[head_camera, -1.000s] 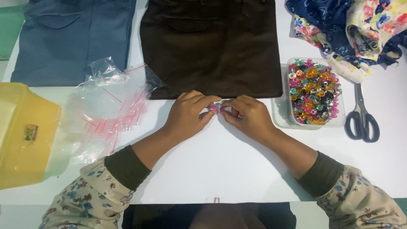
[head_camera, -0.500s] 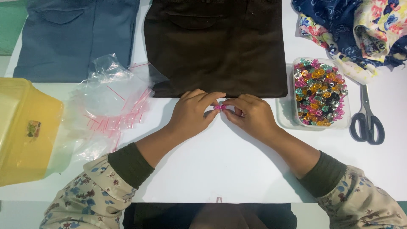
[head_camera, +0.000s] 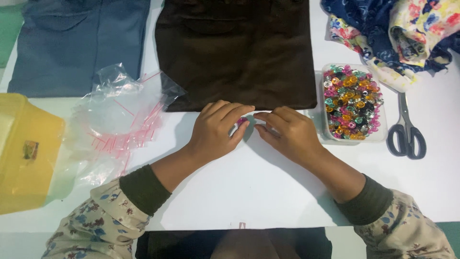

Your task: Sorting colorful buttons from a tray and placing them into small plastic zip-lock bags

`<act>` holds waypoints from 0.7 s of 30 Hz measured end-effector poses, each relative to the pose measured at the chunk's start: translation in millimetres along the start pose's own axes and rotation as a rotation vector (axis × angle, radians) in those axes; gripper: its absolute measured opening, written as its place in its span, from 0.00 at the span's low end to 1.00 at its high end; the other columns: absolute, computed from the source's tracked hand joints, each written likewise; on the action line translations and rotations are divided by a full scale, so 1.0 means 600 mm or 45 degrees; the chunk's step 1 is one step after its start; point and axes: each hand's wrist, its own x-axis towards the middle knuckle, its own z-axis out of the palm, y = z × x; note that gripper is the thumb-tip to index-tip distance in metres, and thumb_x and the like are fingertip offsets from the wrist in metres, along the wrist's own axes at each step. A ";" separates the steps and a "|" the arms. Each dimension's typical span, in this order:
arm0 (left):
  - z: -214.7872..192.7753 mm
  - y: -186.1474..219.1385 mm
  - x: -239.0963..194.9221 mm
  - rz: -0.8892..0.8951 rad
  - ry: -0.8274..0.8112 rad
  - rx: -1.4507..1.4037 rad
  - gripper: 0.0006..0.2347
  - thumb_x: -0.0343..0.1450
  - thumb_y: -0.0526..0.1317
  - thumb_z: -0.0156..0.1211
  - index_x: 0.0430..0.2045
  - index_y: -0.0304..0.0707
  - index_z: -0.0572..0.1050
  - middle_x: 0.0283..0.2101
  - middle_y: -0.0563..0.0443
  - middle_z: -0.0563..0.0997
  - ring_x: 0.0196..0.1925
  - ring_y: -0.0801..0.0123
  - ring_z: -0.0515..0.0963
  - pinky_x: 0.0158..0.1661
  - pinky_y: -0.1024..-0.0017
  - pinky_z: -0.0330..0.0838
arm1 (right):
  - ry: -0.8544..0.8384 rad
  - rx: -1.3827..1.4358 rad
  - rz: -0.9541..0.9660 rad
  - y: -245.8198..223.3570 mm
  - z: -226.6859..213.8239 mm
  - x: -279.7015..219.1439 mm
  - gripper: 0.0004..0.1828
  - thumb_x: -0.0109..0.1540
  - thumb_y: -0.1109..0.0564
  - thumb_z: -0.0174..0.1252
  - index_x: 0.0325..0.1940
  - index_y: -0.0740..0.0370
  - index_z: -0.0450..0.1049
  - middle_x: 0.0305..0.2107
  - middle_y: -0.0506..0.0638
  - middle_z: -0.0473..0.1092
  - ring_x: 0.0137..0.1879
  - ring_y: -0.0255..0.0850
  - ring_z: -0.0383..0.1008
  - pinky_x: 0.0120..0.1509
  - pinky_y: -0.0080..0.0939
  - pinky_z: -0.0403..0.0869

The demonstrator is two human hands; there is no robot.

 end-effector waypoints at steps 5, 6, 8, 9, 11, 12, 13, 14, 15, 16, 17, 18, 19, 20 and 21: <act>0.056 0.017 0.010 0.080 0.115 -0.093 0.10 0.71 0.38 0.64 0.45 0.43 0.80 0.41 0.51 0.82 0.42 0.58 0.81 0.43 0.62 0.74 | 0.205 -0.177 0.007 0.028 -0.050 -0.010 0.09 0.57 0.59 0.73 0.39 0.56 0.80 0.26 0.47 0.71 0.34 0.44 0.76 0.40 0.42 0.76; 0.070 0.021 0.011 0.100 0.140 -0.141 0.09 0.70 0.38 0.64 0.43 0.43 0.80 0.41 0.51 0.82 0.42 0.57 0.81 0.43 0.61 0.74 | 0.235 -0.131 0.050 0.037 -0.062 -0.010 0.13 0.56 0.62 0.74 0.43 0.55 0.83 0.26 0.45 0.72 0.34 0.41 0.76 0.41 0.41 0.78; 0.087 0.056 0.030 0.106 0.141 -0.189 0.09 0.70 0.37 0.64 0.43 0.43 0.80 0.40 0.51 0.81 0.42 0.57 0.81 0.43 0.61 0.74 | 0.222 -0.134 0.066 0.079 -0.092 -0.024 0.13 0.58 0.61 0.73 0.46 0.55 0.83 0.27 0.45 0.74 0.35 0.43 0.76 0.44 0.42 0.77; 0.095 0.073 0.039 0.109 0.146 -0.233 0.08 0.70 0.37 0.65 0.42 0.43 0.80 0.39 0.51 0.81 0.42 0.58 0.81 0.44 0.61 0.73 | 0.206 -0.135 0.078 0.100 -0.106 -0.031 0.12 0.61 0.61 0.72 0.49 0.56 0.83 0.28 0.45 0.75 0.37 0.44 0.77 0.46 0.44 0.76; 0.107 0.105 0.063 0.093 0.120 -0.238 0.07 0.71 0.36 0.63 0.42 0.44 0.80 0.41 0.53 0.82 0.43 0.58 0.80 0.45 0.61 0.71 | 0.146 -0.121 0.167 0.112 -0.147 -0.043 0.11 0.64 0.64 0.72 0.50 0.60 0.83 0.30 0.47 0.74 0.34 0.41 0.71 0.43 0.40 0.71; 0.113 0.120 0.076 0.076 0.094 -0.242 0.07 0.72 0.35 0.62 0.41 0.45 0.80 0.44 0.55 0.84 0.43 0.59 0.79 0.46 0.62 0.68 | 0.086 -0.106 0.255 0.118 -0.167 -0.049 0.09 0.66 0.68 0.71 0.50 0.64 0.82 0.32 0.50 0.74 0.31 0.38 0.65 0.39 0.35 0.66; 0.131 0.125 0.083 0.080 0.093 -0.246 0.07 0.72 0.35 0.62 0.41 0.45 0.80 0.44 0.55 0.84 0.43 0.59 0.79 0.46 0.62 0.68 | 0.088 -0.110 0.259 0.118 -0.184 -0.051 0.09 0.66 0.68 0.71 0.50 0.64 0.82 0.32 0.50 0.74 0.31 0.38 0.65 0.39 0.35 0.66; 0.149 0.131 0.090 0.058 0.109 -0.230 0.07 0.71 0.35 0.64 0.42 0.45 0.81 0.43 0.56 0.84 0.44 0.61 0.78 0.45 0.63 0.67 | 0.033 -0.016 0.315 0.119 -0.201 -0.054 0.08 0.67 0.67 0.70 0.50 0.66 0.82 0.33 0.52 0.74 0.32 0.38 0.67 0.41 0.35 0.69; 0.168 0.137 0.098 0.037 0.126 -0.215 0.08 0.71 0.36 0.66 0.42 0.45 0.81 0.43 0.57 0.84 0.44 0.63 0.78 0.43 0.64 0.66 | -0.021 0.076 0.371 0.120 -0.218 -0.057 0.07 0.67 0.66 0.69 0.49 0.69 0.81 0.33 0.55 0.75 0.33 0.38 0.69 0.42 0.36 0.71; 0.182 0.138 0.108 0.042 0.125 -0.221 0.08 0.71 0.36 0.66 0.42 0.45 0.81 0.43 0.57 0.84 0.44 0.63 0.78 0.43 0.64 0.66 | -0.018 0.071 0.375 0.123 -0.226 -0.061 0.07 0.67 0.66 0.69 0.49 0.69 0.81 0.33 0.55 0.75 0.33 0.38 0.69 0.42 0.36 0.71; 0.197 0.139 0.119 0.052 0.122 -0.192 0.08 0.71 0.35 0.64 0.42 0.46 0.82 0.43 0.57 0.84 0.44 0.62 0.78 0.41 0.63 0.66 | -0.070 0.085 0.446 0.127 -0.233 -0.064 0.08 0.65 0.65 0.70 0.49 0.67 0.82 0.32 0.53 0.75 0.34 0.37 0.69 0.40 0.35 0.70; 0.211 0.140 0.129 0.062 0.119 -0.163 0.08 0.71 0.35 0.62 0.41 0.46 0.82 0.43 0.58 0.83 0.44 0.61 0.78 0.39 0.62 0.65 | -0.122 0.099 0.517 0.131 -0.240 -0.067 0.09 0.63 0.63 0.71 0.48 0.66 0.83 0.32 0.52 0.75 0.34 0.37 0.69 0.38 0.34 0.70; 0.219 0.138 0.138 0.064 0.118 -0.166 0.08 0.71 0.35 0.62 0.41 0.46 0.82 0.43 0.58 0.83 0.44 0.61 0.78 0.39 0.62 0.65 | -0.121 0.096 0.521 0.139 -0.241 -0.073 0.09 0.63 0.63 0.71 0.48 0.66 0.83 0.32 0.52 0.75 0.34 0.37 0.69 0.38 0.34 0.70; 0.228 0.136 0.147 0.068 0.119 -0.145 0.07 0.70 0.33 0.61 0.37 0.46 0.83 0.40 0.58 0.83 0.42 0.61 0.76 0.37 0.61 0.63 | -0.165 0.070 0.476 0.146 -0.242 -0.079 0.10 0.61 0.63 0.71 0.46 0.65 0.83 0.32 0.52 0.76 0.34 0.38 0.72 0.39 0.35 0.72; 0.235 0.134 0.156 0.072 0.121 -0.123 0.07 0.70 0.31 0.60 0.34 0.46 0.83 0.38 0.59 0.82 0.41 0.60 0.74 0.34 0.60 0.61 | -0.210 0.045 0.430 0.154 -0.243 -0.084 0.10 0.60 0.62 0.72 0.44 0.65 0.83 0.32 0.53 0.76 0.35 0.39 0.75 0.40 0.36 0.74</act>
